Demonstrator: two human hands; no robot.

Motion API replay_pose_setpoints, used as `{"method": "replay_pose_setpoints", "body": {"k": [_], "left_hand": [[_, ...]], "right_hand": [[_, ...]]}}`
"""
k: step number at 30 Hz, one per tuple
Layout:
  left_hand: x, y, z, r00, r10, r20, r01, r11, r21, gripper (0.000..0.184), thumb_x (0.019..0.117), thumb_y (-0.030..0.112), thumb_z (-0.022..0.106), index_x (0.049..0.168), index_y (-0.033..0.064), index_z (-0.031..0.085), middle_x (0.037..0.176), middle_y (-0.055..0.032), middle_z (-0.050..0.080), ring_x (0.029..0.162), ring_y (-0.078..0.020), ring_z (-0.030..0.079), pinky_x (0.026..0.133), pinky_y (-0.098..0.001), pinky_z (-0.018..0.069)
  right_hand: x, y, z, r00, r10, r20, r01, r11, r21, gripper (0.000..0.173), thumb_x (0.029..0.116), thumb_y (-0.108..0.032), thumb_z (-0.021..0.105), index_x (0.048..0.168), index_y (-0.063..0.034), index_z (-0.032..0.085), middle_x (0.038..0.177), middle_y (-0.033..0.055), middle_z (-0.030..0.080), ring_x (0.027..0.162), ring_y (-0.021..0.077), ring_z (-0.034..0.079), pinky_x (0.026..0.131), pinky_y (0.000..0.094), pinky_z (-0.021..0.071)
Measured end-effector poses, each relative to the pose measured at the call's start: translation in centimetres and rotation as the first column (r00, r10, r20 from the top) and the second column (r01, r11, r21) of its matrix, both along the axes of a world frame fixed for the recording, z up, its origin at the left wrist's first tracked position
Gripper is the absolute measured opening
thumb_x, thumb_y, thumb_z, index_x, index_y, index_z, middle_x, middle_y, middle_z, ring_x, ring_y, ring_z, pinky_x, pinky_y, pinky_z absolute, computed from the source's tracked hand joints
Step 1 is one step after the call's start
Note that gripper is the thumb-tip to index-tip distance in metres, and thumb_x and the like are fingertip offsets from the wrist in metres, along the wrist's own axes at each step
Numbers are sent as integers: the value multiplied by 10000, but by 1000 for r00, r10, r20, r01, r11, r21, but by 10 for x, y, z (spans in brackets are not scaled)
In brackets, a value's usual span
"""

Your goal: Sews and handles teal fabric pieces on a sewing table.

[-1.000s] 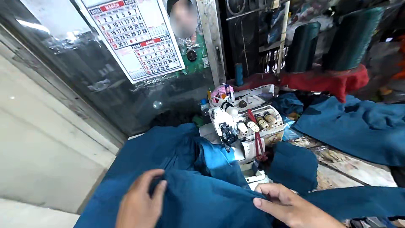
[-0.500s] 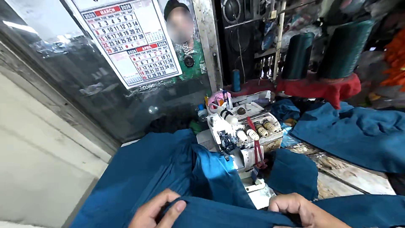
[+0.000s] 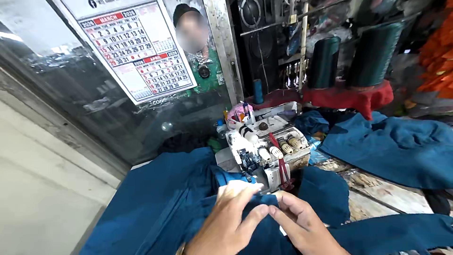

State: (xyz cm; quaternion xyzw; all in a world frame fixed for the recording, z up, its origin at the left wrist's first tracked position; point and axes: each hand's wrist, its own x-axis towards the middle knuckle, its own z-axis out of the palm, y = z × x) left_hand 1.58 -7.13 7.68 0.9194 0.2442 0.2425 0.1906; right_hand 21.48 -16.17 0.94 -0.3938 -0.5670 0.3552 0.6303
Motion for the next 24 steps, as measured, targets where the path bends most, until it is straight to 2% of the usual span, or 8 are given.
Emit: {"method": "replay_pose_setpoints", "body": {"k": [3,5,7,11,14,18,22,24], "left_hand": [[1,6,-1,992,-59,113,61,998,-9,253,1024,392,620,1002,176,750,932,61,716,936,-72,664,911,-355,540],[-9,11,-7,977,4,212,3,999,-34,189,1004,317,668,993,148,751,938,36,706,907,-88,673,837,-302,586],[-19,16,-19,966,88,245,-68,994,-90,178,1018,283,642,1050,143,747,969,35,698,880,-88,673,776,-270,598],[-27,8,-3,947,118,297,-115,993,-25,182,1032,229,612,1099,121,743,954,22,692,815,-77,665,714,-244,597],[-10,18,3,940,190,284,-234,964,129,157,994,288,669,1038,170,763,955,66,715,866,-44,686,757,-244,611],[4,51,-32,955,291,52,-294,919,264,241,1023,403,587,1032,264,784,977,124,702,946,11,655,838,-236,574],[7,48,-28,962,219,163,-253,939,233,169,1007,285,632,1056,228,784,1057,107,715,1063,-43,640,941,-269,542],[12,59,-38,957,219,189,-254,948,192,153,997,289,649,1043,223,778,1052,110,709,1067,-42,642,946,-278,551]], "right_hand": [[-15,-16,9,998,-57,23,57,998,-5,327,1024,-99,612,1334,-16,549,1011,79,714,826,185,697,712,352,616],[-24,-29,-3,999,-3,45,7,995,-97,418,1001,-103,650,1392,-24,521,1072,80,742,915,189,736,804,399,639],[-28,-39,-22,995,82,51,-73,985,-157,256,1027,-151,624,1242,-14,651,1043,73,755,931,159,740,842,390,633],[-19,-49,-4,995,93,38,-87,986,-145,217,1071,-164,555,1071,1,696,779,72,683,638,136,638,577,320,554],[-17,-28,-10,985,-46,167,79,978,-195,191,1045,-224,609,1042,-69,722,763,16,698,634,104,652,589,293,571],[-19,-11,-34,917,-153,368,267,921,-284,208,966,-338,686,961,-141,754,780,-42,719,684,65,679,646,295,594],[-21,-3,-37,841,-301,449,410,897,-168,235,914,-388,723,1008,-176,765,1011,-12,653,912,97,630,775,303,569],[-23,11,-43,848,-338,407,415,903,-114,230,942,-418,700,941,-195,755,991,-54,697,917,60,658,780,281,583]]}}
